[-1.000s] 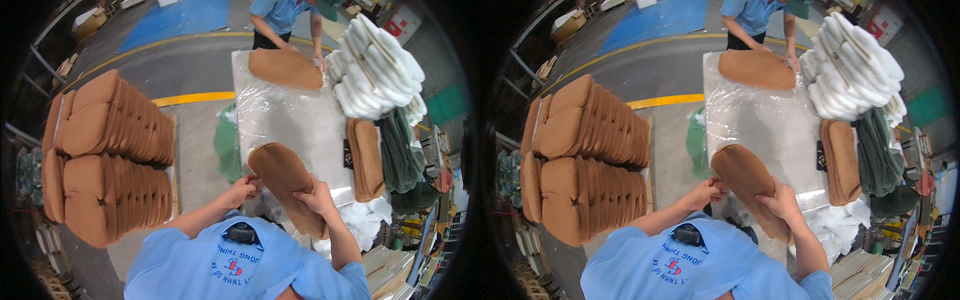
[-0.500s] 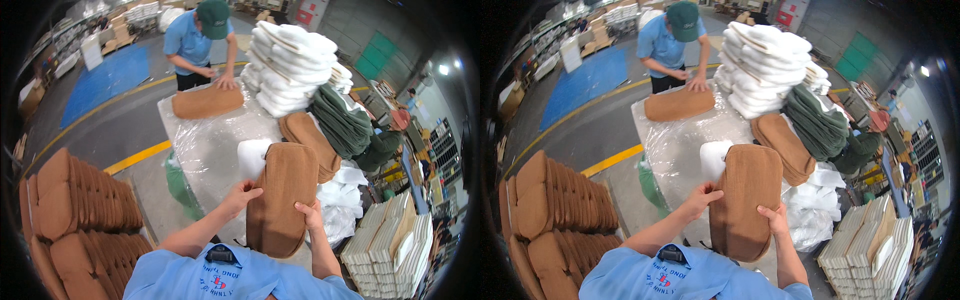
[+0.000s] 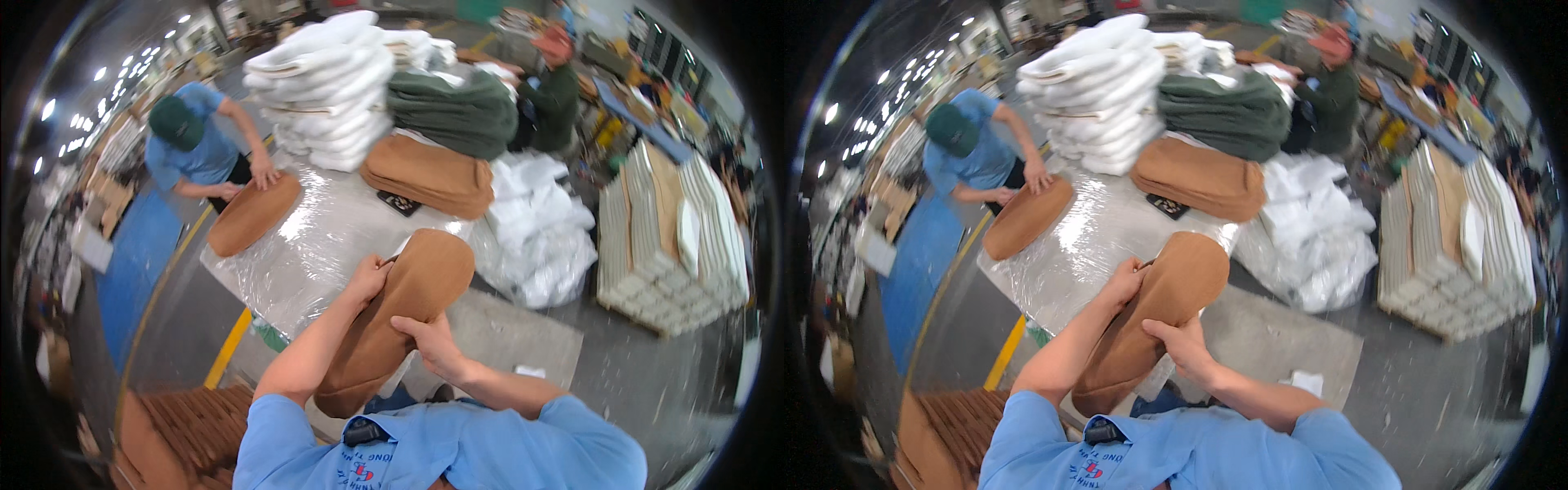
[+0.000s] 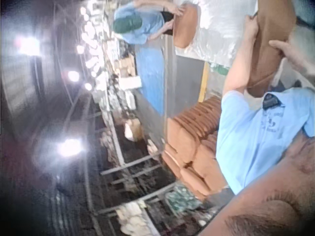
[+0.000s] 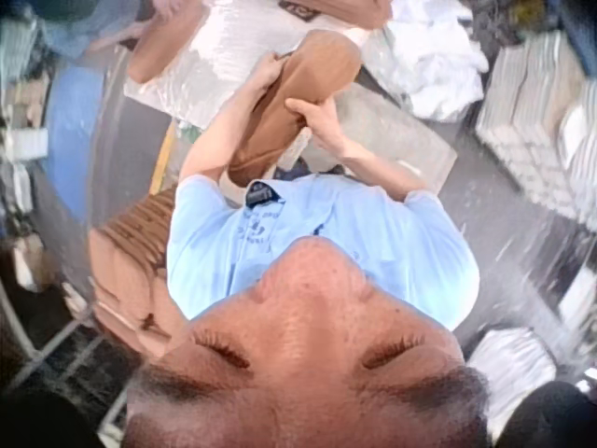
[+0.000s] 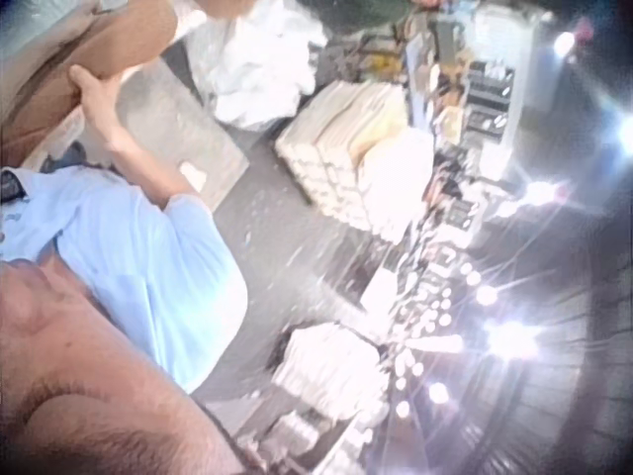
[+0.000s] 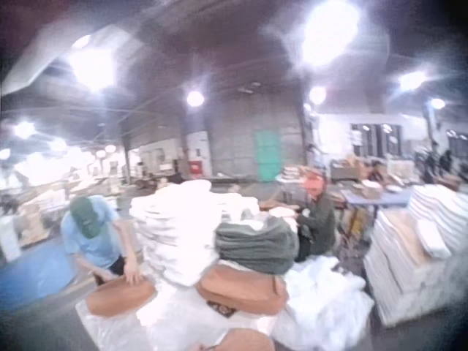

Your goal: The person repeatedly inserts white foam inserts into brown fabric covers, aligns edges, and stacks the finished cushions on a nearby pile. The person handles the covers and inserts by hand and places completed units on a growing stack.

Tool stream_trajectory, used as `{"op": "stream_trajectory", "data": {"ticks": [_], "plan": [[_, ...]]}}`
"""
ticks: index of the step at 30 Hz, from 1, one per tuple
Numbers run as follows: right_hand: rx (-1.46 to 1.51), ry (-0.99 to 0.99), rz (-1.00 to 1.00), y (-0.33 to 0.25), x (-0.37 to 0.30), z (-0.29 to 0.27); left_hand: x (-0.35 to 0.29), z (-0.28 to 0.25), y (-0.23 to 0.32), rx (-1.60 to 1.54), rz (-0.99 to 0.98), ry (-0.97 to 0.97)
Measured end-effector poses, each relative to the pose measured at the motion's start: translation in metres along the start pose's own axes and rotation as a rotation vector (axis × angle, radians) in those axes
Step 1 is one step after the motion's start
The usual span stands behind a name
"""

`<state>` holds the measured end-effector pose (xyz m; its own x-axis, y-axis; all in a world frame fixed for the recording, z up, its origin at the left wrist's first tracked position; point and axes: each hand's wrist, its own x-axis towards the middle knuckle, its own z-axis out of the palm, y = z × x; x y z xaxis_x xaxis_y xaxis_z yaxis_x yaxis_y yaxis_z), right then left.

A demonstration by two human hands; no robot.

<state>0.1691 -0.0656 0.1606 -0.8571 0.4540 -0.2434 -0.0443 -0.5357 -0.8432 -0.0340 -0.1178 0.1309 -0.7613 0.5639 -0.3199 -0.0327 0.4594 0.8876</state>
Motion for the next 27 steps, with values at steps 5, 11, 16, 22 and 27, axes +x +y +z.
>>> {"op": "stream_trajectory", "data": {"ticks": [5, 11, 16, 22, 27], "plan": [[0.134, 0.028, 0.143, 0.014, -0.022, 0.017, -0.003, 0.006, -0.050, -0.029, -0.157, -0.300], [0.022, -0.209, 0.481, 0.042, -0.004, -0.002, 0.001, 0.005, -0.081, -0.179, -0.377, -0.531], [0.103, 0.403, 0.208, 0.092, 0.020, -0.085, 0.005, 0.010, -0.085, -0.137, -0.385, -0.487], [0.154, 0.550, 0.381, 0.104, 0.055, -0.091, 0.001, 0.016, -0.099, -0.023, -0.199, -0.367], [0.465, 0.550, 0.170, 0.118, 0.088, -0.100, 0.011, 0.022, -0.086, 0.088, 0.002, -0.341]]}}
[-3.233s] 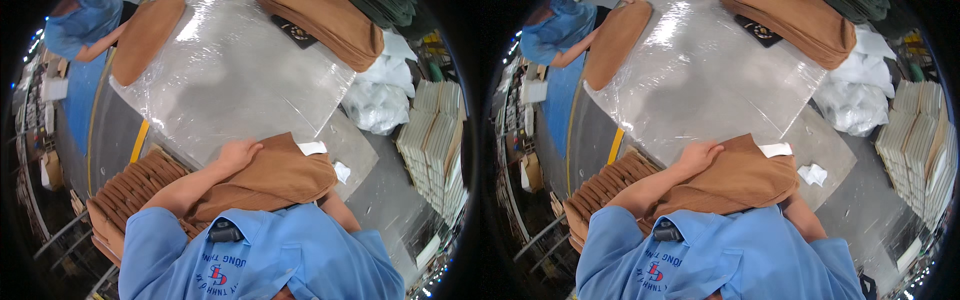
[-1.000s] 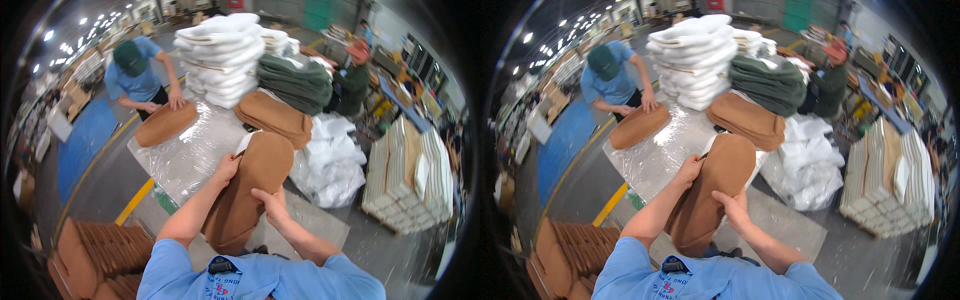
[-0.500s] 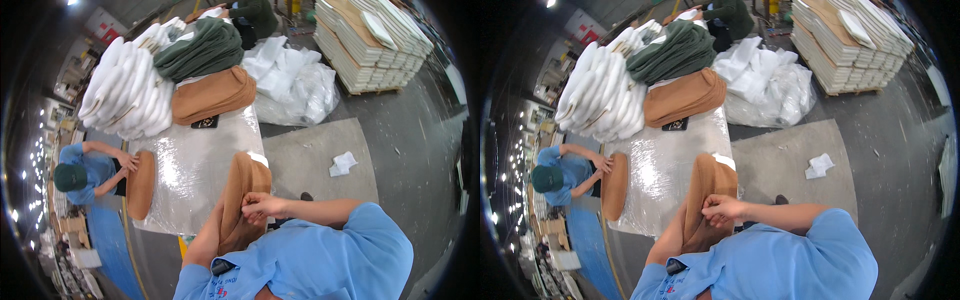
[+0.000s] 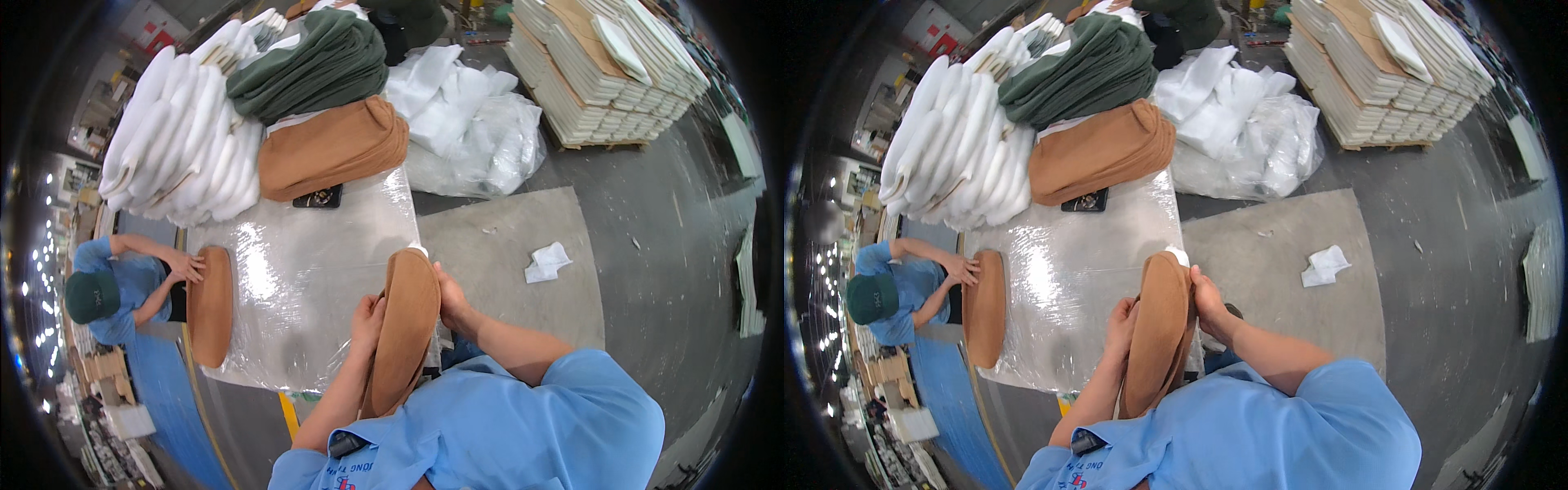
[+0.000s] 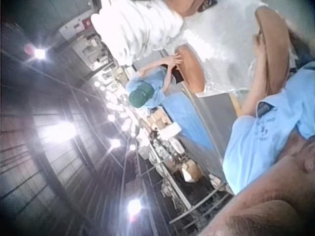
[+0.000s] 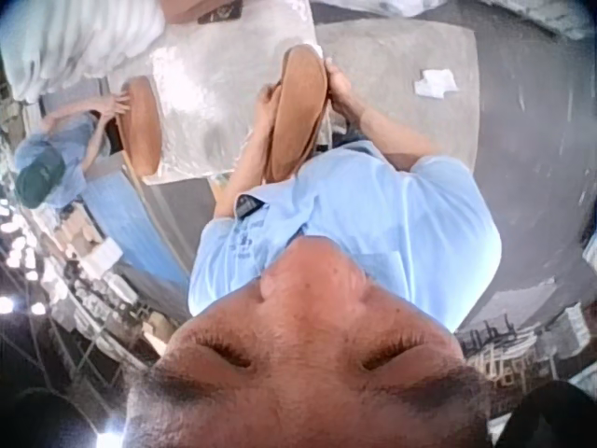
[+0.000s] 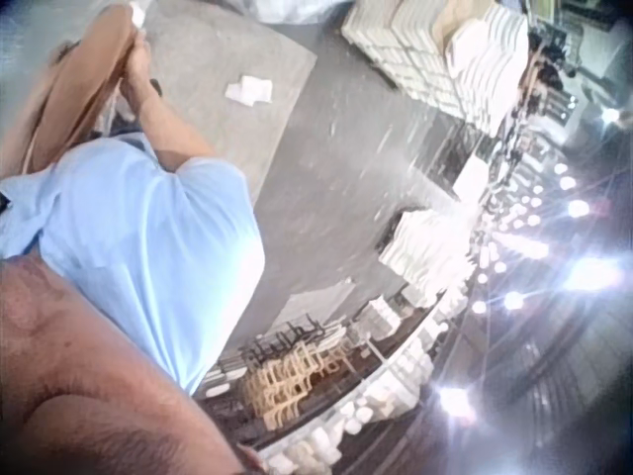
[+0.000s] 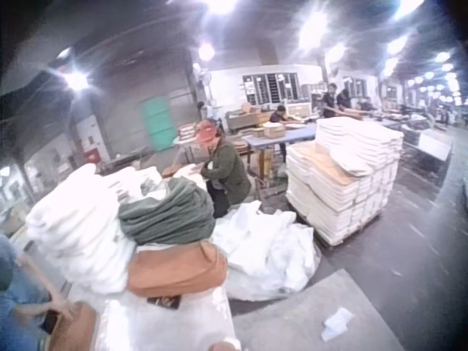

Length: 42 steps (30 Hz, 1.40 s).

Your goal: The person repeatedly inserts white foam inserts into brown fabric covers, aligns edges, and stacks the finished cushions on a nearby pile. The person handles the covers and inserts by hand and places completed units on a growing stack.

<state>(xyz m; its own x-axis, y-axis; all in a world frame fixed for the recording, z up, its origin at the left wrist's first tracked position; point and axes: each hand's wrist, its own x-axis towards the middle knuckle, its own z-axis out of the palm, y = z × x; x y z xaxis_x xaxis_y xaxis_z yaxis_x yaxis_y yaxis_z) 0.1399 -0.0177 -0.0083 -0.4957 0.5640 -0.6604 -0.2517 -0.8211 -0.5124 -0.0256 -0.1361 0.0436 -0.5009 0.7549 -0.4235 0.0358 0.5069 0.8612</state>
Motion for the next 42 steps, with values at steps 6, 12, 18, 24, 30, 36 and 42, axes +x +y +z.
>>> {"op": "stream_trajectory", "data": {"ticks": [6, 12, 18, 24, 30, 36, 42], "plan": [[0.076, 0.032, 0.052, -0.016, 0.014, -0.003, 0.027, -0.010, 0.002, -0.506, -0.413, -0.476], [0.028, 0.022, 0.190, -0.037, 0.009, -0.011, 0.062, 0.003, -0.016, -0.767, -0.474, -0.655], [0.286, -0.276, 0.353, -0.039, 0.033, -0.014, 0.058, 0.032, 0.012, -0.485, -0.385, -0.147], [-0.942, 0.159, 0.107, -0.072, 0.069, -0.043, 0.028, 0.054, 0.039, 0.248, 0.308, 0.397], [-1.415, -0.514, -0.235, -0.185, 0.043, 0.080, 0.030, 0.068, 0.031, 0.078, 0.275, 0.388], [-1.717, -0.807, -0.201, -0.190, 0.032, 0.102, 0.035, 0.065, 0.023, -0.001, 0.291, 0.426], [-1.630, -0.870, -0.157, -0.188, 0.033, 0.098, 0.032, 0.053, 0.035, -0.040, 0.286, 0.434]]}}
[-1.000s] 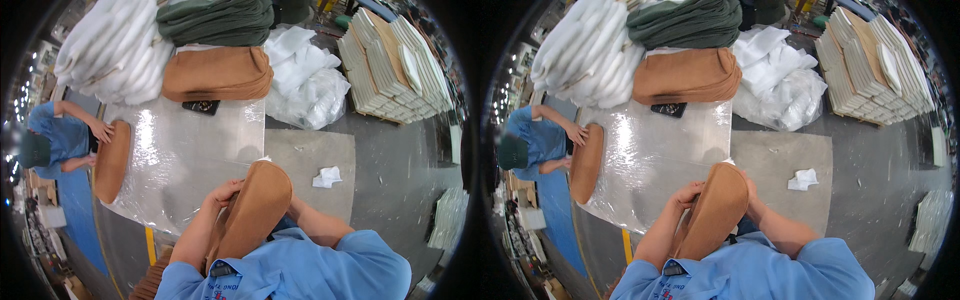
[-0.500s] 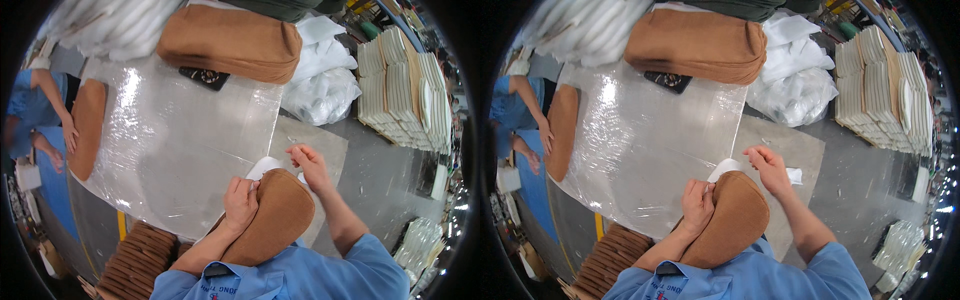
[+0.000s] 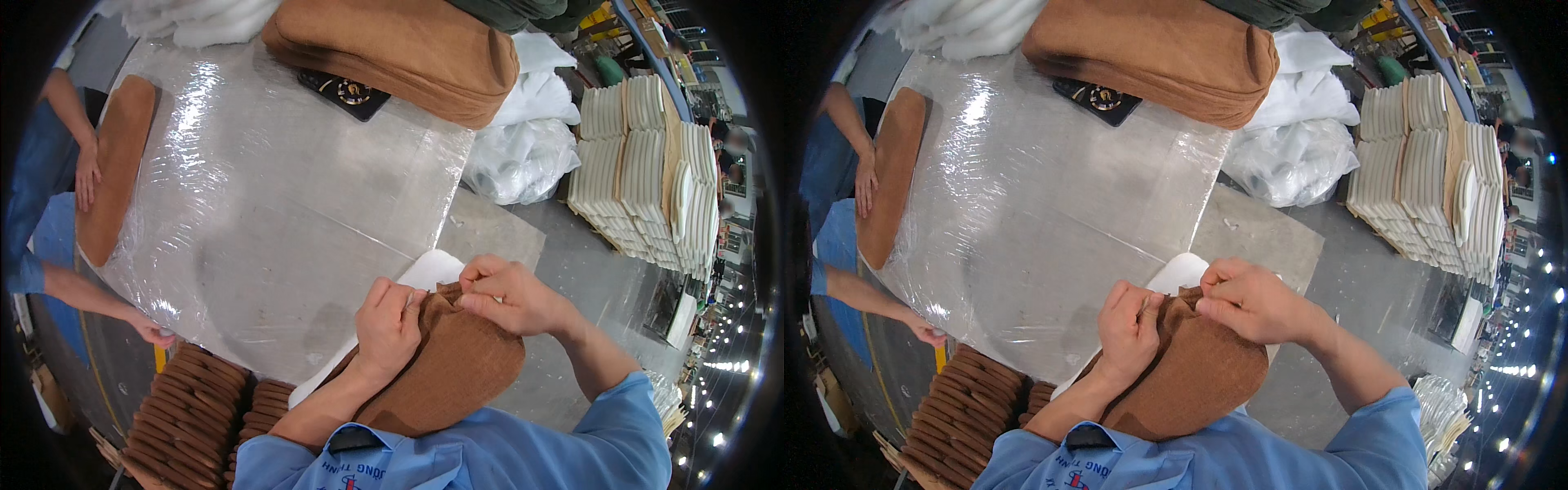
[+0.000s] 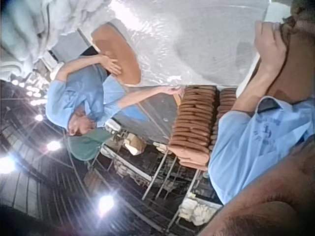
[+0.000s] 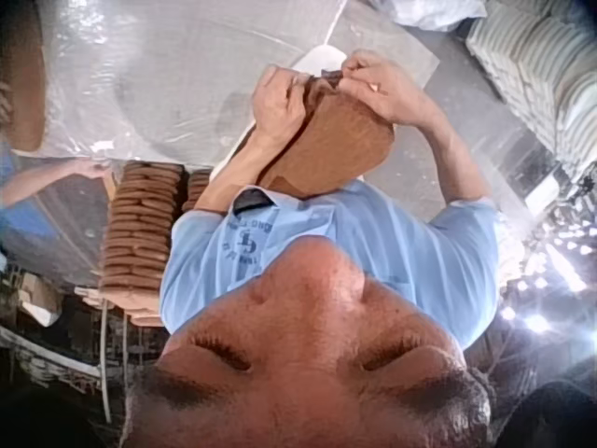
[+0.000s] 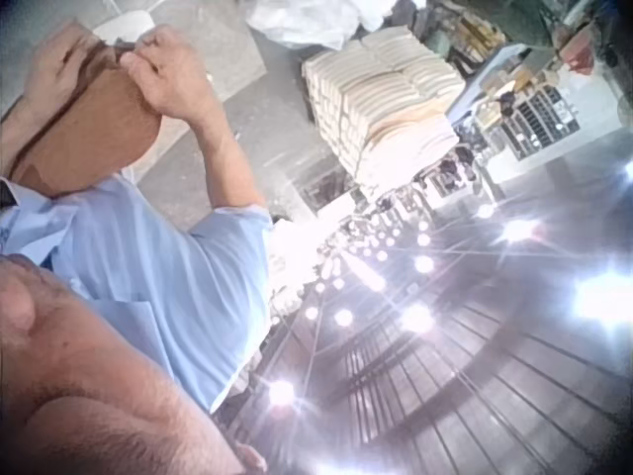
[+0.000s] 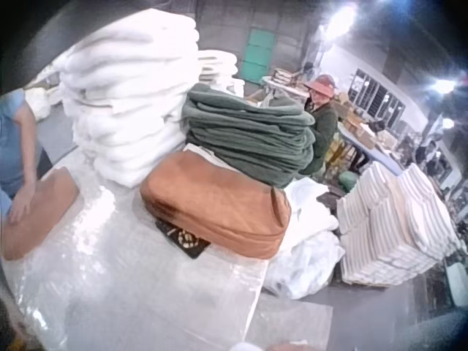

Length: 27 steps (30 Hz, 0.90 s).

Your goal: The person repeatedly inserts white foam inserts into brown fabric covers, aligns edges, and stacks the finished cushions on a nearby pile. The person handles the covers and inserts by hand and places completed units on a growing stack.

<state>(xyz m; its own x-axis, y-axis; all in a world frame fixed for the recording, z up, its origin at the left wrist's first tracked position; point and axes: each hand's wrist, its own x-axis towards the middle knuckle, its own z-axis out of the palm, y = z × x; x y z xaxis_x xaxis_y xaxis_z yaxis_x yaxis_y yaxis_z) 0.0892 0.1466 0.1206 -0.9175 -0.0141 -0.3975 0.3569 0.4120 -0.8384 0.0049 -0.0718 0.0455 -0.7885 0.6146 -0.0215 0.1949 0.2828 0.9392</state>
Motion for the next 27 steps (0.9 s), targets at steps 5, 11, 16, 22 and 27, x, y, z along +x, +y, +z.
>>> {"op": "stream_trajectory", "data": {"ticks": [5, 11, 16, 22, 27], "plan": [[0.006, -0.030, 0.240, 0.001, 0.026, -0.002, -0.006, 0.002, 0.001, 0.048, 0.077, 0.047], [-0.097, -0.366, 0.225, 0.008, 0.050, -0.016, -0.011, 0.006, 0.003, 0.070, 0.134, 0.048], [0.097, -0.638, 0.454, 0.006, 0.070, -0.020, -0.018, 0.011, 0.004, 0.115, 0.233, 0.038], [0.042, -0.765, 0.524, 0.014, 0.079, -0.009, -0.023, 0.014, 0.005, 0.119, 0.239, 0.010], [0.474, -0.175, 0.407, 0.031, 0.036, 0.004, -0.021, 0.013, 0.002, 0.098, 0.081, -0.046]]}}
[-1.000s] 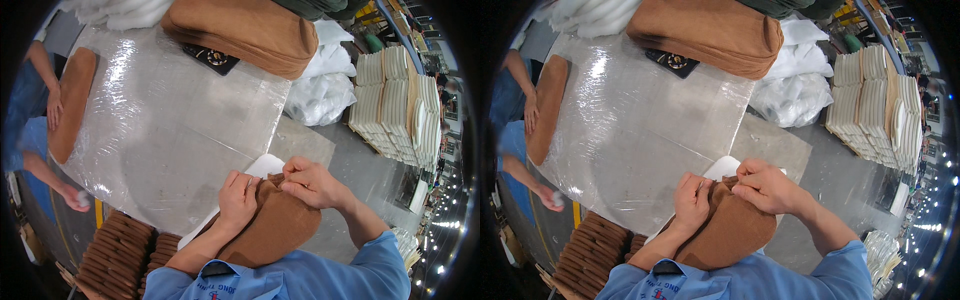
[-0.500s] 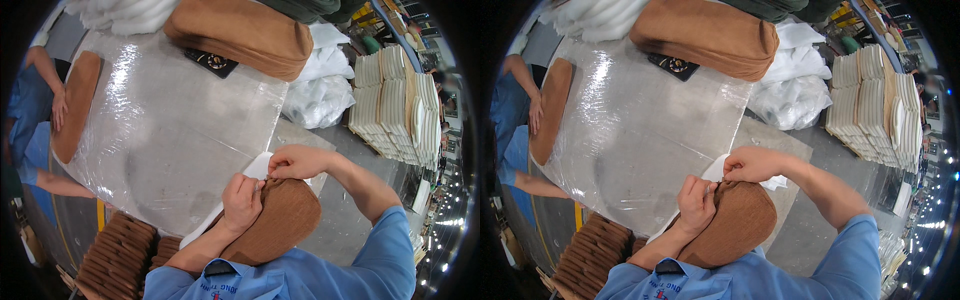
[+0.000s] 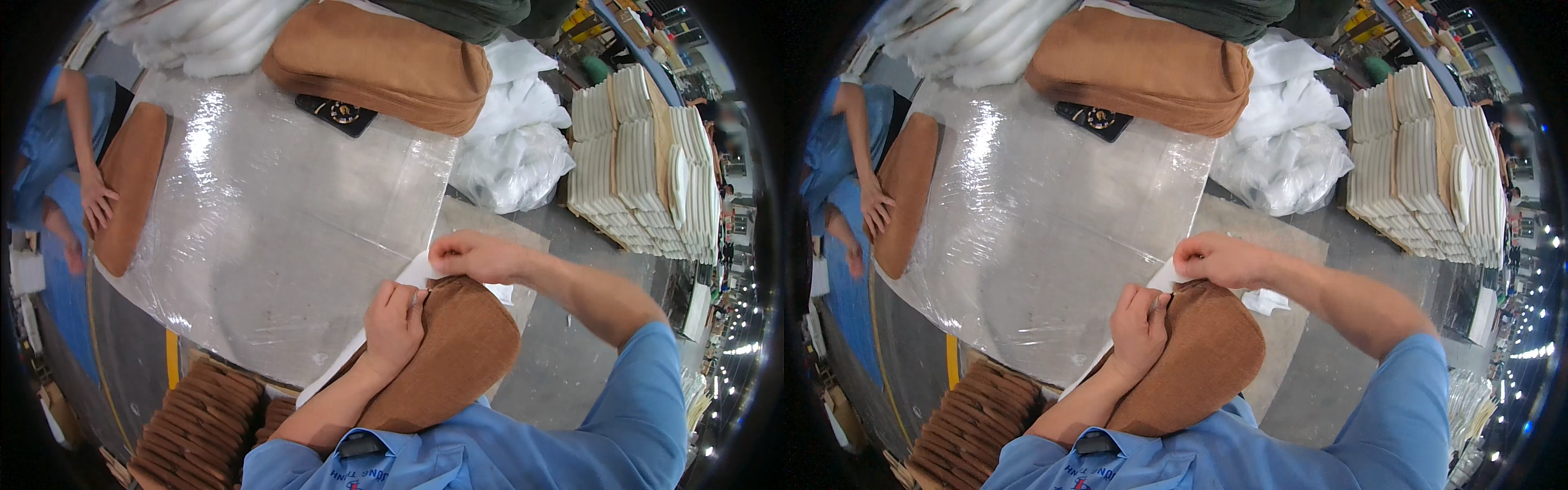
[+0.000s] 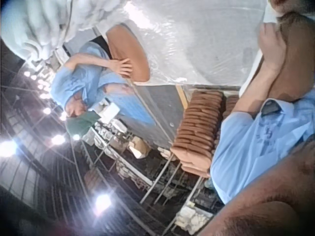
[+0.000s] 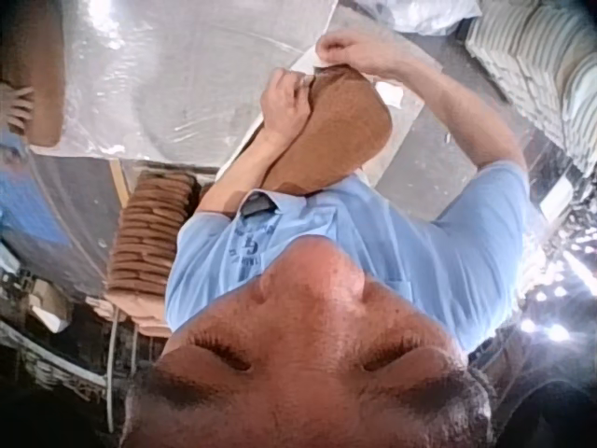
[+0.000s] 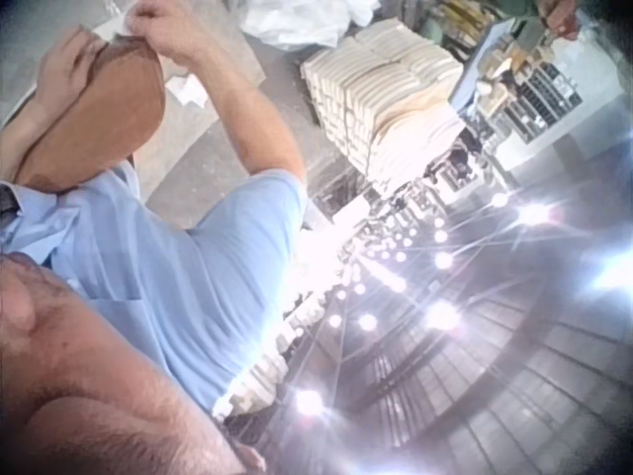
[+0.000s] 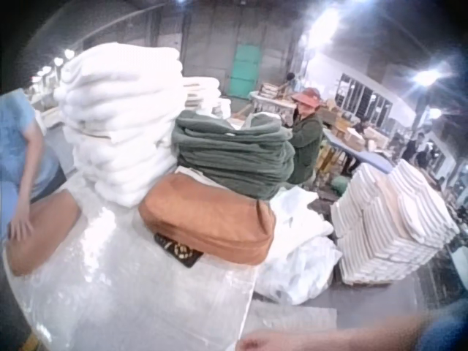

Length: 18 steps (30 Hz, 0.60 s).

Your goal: The person repeatedly inserts white foam inserts into brown fabric covers, aligns edges, and stacks the finished cushions on a nearby pile. The person handles the covers and inserts by hand and places completed units on a growing stack.

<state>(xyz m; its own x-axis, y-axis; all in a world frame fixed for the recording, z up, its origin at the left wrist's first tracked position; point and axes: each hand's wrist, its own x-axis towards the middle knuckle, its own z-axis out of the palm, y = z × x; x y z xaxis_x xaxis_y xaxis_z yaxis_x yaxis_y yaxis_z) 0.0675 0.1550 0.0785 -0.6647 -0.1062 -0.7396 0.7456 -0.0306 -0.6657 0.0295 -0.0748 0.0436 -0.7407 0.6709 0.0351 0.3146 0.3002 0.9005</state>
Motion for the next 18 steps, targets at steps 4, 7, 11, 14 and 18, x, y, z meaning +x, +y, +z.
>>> {"op": "stream_trajectory", "data": {"ticks": [4, 7, 11, 14, 18], "plan": [[0.497, 0.503, -0.059, 0.039, -0.013, 0.004, 0.011, -0.010, -0.028, -0.517, -0.592, -0.351], [0.880, 0.610, -0.083, 0.103, -0.016, 0.041, 0.023, -0.039, -0.046, -0.683, -0.758, -0.688], [1.285, 0.369, -0.099, 0.119, -0.025, 0.127, 0.021, -0.039, -0.046, -0.590, -0.818, -0.717], [1.332, 0.365, -0.130, 0.116, -0.015, 0.139, 0.010, -0.023, -0.039, -0.416, -0.460, -0.438], [1.349, 0.392, -0.153, 0.111, 0.000, 0.137, 0.015, -0.024, -0.025, -0.154, -0.427, -0.390]]}}
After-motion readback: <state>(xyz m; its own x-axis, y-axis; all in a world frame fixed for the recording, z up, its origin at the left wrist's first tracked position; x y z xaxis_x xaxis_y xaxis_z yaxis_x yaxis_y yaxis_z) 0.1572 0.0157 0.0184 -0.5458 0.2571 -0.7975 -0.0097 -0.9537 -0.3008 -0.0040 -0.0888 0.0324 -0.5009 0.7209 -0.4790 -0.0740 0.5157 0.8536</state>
